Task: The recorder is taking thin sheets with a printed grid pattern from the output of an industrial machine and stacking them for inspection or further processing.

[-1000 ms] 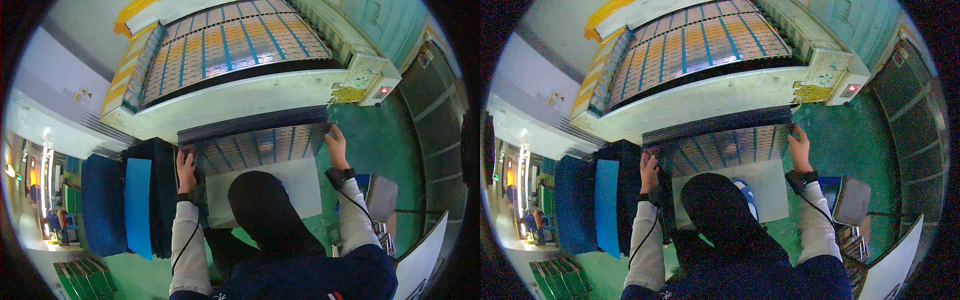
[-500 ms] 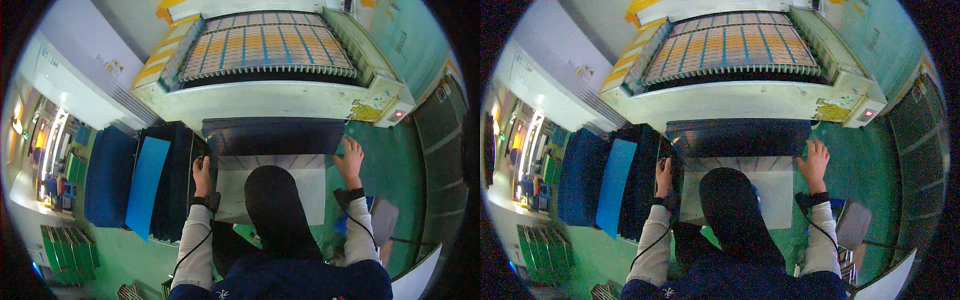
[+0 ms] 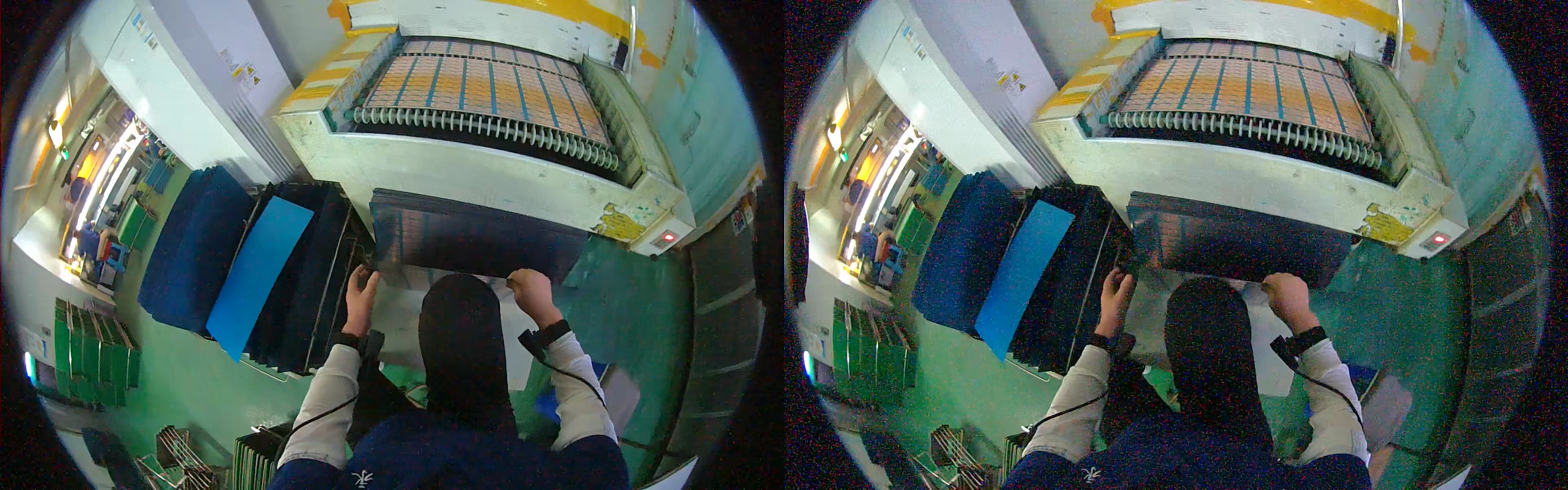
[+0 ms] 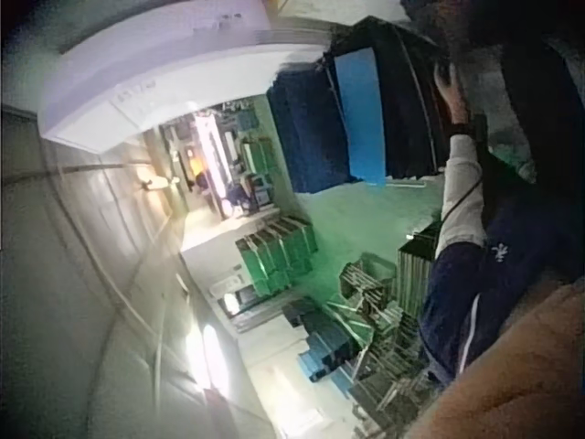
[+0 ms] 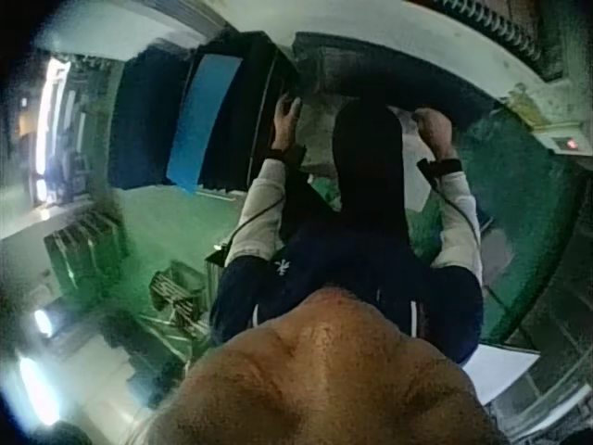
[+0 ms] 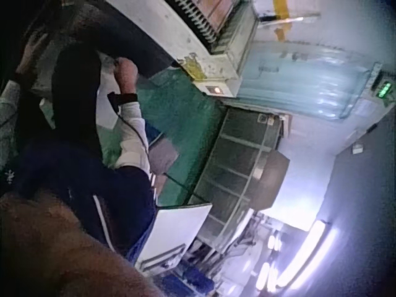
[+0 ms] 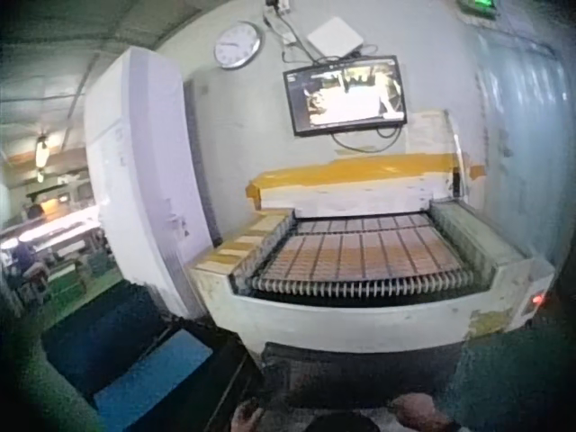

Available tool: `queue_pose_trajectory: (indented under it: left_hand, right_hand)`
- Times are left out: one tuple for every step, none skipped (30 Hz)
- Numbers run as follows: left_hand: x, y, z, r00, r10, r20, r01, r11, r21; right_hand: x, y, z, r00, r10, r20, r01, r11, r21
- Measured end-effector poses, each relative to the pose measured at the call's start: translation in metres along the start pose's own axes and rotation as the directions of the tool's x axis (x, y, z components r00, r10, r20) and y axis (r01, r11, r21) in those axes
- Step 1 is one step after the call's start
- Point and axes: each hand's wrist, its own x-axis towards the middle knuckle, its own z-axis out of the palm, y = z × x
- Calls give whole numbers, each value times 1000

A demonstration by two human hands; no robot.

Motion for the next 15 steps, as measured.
queue_pose_trajectory:
  left_hand:
    - [-2,-11,-8,999,-44,14,45,999,-20]
    - [-2,-26,-19,996,-88,33,90,995,-40]
    - [-4,-46,-33,990,-136,49,138,989,-59]
    - [-8,-64,-46,983,-175,59,177,984,-28]
    - [-12,-83,-59,974,-215,72,215,977,2]
    - [-16,-101,-73,964,-254,79,252,967,34]
    - [-20,-120,-97,948,-301,103,287,949,126]
    - [-24,-138,-123,930,-348,117,317,922,221]
    - [-30,-152,-131,905,-399,151,339,888,312]
    - [-38,-166,-122,879,-445,170,402,885,235]
    - [-47,-175,-122,854,-490,176,465,870,165]
    - [-60,-181,-131,828,-535,167,527,845,95]
    - [-66,-188,-138,796,-580,175,578,813,68]
    - [-70,-193,-145,761,-622,183,626,778,40]
    - [-73,-197,-148,725,-660,196,671,741,13]
  right_hand:
    - [1,0,-4,1000,22,-15,-22,1000,-3]
    - [1,1,-10,998,47,-31,-48,999,-6]
    - [2,1,-15,997,69,-42,-69,998,-8]
    - [2,3,-21,993,70,-94,-65,996,59]
    - [1,5,-29,986,77,-146,-59,990,125]
    - [1,5,-36,977,84,-194,-46,980,194]
    - [3,1,-46,965,125,-232,-48,949,311]
    - [7,-5,-57,950,169,-261,-42,902,430]
    - [7,-5,-72,929,231,-291,-45,847,529]
    - [7,-4,-89,889,319,-327,-20,742,670]
    - [13,-8,-99,849,405,-339,30,603,797]
    - [20,-16,-104,814,484,-322,96,434,896]
    - [22,-25,-117,831,390,-397,64,642,764]
    - [25,-36,-131,850,281,-446,40,809,586]
    - [30,-44,-139,868,162,-470,25,930,368]
